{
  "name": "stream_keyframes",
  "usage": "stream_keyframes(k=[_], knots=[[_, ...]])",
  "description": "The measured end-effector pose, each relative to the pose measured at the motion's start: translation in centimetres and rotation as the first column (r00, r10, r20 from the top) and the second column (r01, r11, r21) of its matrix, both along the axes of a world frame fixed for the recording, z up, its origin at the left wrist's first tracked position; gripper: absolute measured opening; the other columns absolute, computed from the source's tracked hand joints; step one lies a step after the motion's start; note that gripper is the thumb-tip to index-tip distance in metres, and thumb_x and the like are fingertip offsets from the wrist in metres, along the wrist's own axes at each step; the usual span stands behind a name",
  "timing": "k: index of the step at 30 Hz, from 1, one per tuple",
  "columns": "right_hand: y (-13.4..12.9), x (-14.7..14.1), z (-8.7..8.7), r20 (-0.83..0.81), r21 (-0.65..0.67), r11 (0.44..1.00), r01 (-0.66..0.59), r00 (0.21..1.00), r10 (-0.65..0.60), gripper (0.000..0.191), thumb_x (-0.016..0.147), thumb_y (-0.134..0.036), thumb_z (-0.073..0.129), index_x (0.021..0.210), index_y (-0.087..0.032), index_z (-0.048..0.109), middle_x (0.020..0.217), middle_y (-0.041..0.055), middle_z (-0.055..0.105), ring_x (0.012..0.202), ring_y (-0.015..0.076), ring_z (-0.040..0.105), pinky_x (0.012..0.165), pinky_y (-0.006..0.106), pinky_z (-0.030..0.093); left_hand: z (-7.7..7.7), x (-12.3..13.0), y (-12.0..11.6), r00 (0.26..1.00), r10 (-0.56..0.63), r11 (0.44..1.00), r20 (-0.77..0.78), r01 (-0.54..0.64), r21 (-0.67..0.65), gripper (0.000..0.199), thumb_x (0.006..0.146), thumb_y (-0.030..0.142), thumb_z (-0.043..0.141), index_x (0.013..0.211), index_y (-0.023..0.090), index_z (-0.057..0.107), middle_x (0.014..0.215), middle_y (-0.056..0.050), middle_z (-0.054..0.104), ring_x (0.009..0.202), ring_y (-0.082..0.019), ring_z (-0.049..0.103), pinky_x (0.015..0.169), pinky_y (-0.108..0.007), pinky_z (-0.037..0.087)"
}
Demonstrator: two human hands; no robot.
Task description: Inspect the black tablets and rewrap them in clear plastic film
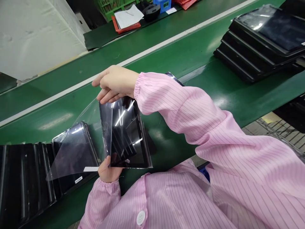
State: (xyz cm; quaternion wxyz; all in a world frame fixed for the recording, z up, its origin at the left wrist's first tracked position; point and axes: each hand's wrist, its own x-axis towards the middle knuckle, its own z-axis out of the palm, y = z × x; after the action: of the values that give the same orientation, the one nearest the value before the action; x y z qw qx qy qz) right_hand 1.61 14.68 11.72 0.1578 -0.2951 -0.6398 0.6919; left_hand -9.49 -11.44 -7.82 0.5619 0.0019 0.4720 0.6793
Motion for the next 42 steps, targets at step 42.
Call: stream_keyframes(k=[42], knots=[[-4.4,4.1,-2.7,0.016,0.462,0.848,0.261,0.953,-0.303,0.024,0.081,-0.032,0.064,0.102,-0.020,0.065,0.102,0.0070,0.074,0.098,0.0299,0.069,0.085,0.042,0.055,4.6,1.4,6.2,0.842,-0.006,0.998,-0.539,0.036,0.046,0.072,0.075,0.049,0.079,0.138,0.022,0.056,0.137,-0.012,0.063,0.133,-0.028,0.054,0.113,-0.040,0.041]])
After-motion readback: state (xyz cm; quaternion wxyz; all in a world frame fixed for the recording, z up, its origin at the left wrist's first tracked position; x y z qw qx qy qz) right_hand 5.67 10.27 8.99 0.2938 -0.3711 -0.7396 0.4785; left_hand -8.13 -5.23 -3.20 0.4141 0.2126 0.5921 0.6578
